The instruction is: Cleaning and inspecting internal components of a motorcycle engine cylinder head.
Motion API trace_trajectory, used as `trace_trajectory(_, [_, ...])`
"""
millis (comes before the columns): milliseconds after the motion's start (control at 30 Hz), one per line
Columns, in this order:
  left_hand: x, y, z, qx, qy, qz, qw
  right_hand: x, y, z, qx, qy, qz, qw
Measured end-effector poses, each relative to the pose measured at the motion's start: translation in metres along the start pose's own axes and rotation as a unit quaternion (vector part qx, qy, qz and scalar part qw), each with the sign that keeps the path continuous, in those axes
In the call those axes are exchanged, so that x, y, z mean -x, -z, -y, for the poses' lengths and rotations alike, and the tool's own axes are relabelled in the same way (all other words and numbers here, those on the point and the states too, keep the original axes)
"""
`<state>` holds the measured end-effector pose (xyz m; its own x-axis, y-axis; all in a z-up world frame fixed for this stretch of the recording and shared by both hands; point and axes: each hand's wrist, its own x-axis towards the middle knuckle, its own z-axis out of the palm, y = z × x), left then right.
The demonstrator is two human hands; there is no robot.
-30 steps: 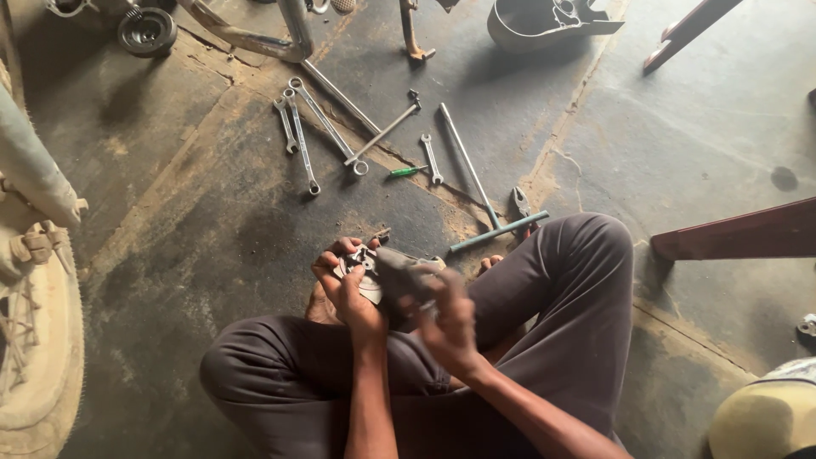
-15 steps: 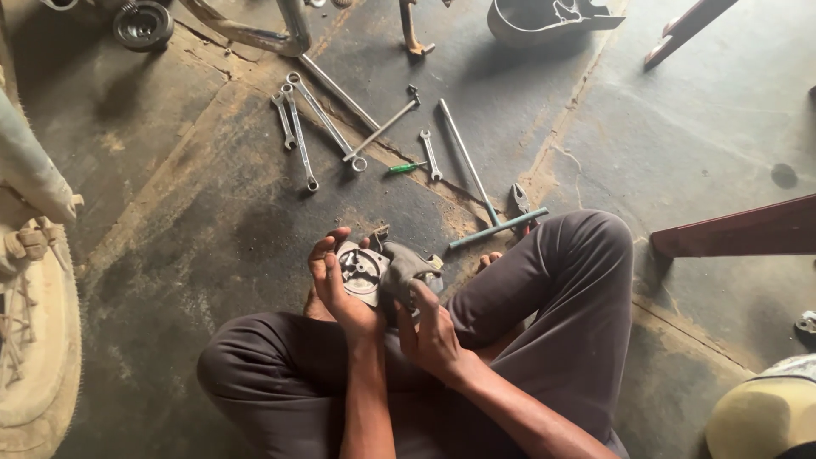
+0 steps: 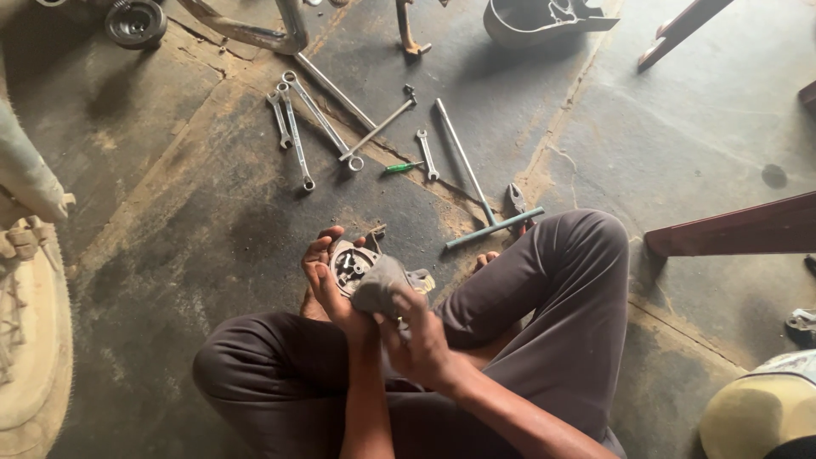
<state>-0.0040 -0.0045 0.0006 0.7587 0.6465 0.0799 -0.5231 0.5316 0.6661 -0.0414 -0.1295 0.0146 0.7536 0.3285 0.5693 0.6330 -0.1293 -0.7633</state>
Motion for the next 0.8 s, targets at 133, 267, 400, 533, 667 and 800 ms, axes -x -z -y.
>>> trace_trajectory(133, [0.001, 0.012, 0.009, 0.142, 0.071, -0.035, 0.987, 0.005, 0.001, 0.006, -0.084, -0.089, -0.056, 0.991])
trace_trajectory(267, [0.001, -0.002, -0.003, 0.075, 0.025, -0.015, 0.997, -0.003, -0.003, 0.008, -0.063, -0.060, -0.071, 0.994])
trace_trajectory(400, [-0.007, 0.006, -0.001, 0.096, 0.038, 0.024, 0.994, 0.005, -0.008, -0.013, 0.066, 0.016, -0.026, 0.997])
trace_trajectory(533, [-0.011, 0.003, -0.007, 0.204, 0.168, -0.023, 0.964, 0.004, 0.005, -0.041, 0.149, 0.077, -0.023, 0.986])
trace_trajectory(667, [-0.022, 0.010, 0.000, 0.438, 0.220, 0.022, 0.871, -0.019, 0.034, -0.048, 0.119, 0.143, 0.021, 0.982])
trace_trajectory(800, [-0.023, -0.001, -0.005, 0.379, 0.334, -0.004, 0.863, -0.033, 0.056, -0.054, 0.110, 0.179, 0.099, 0.973])
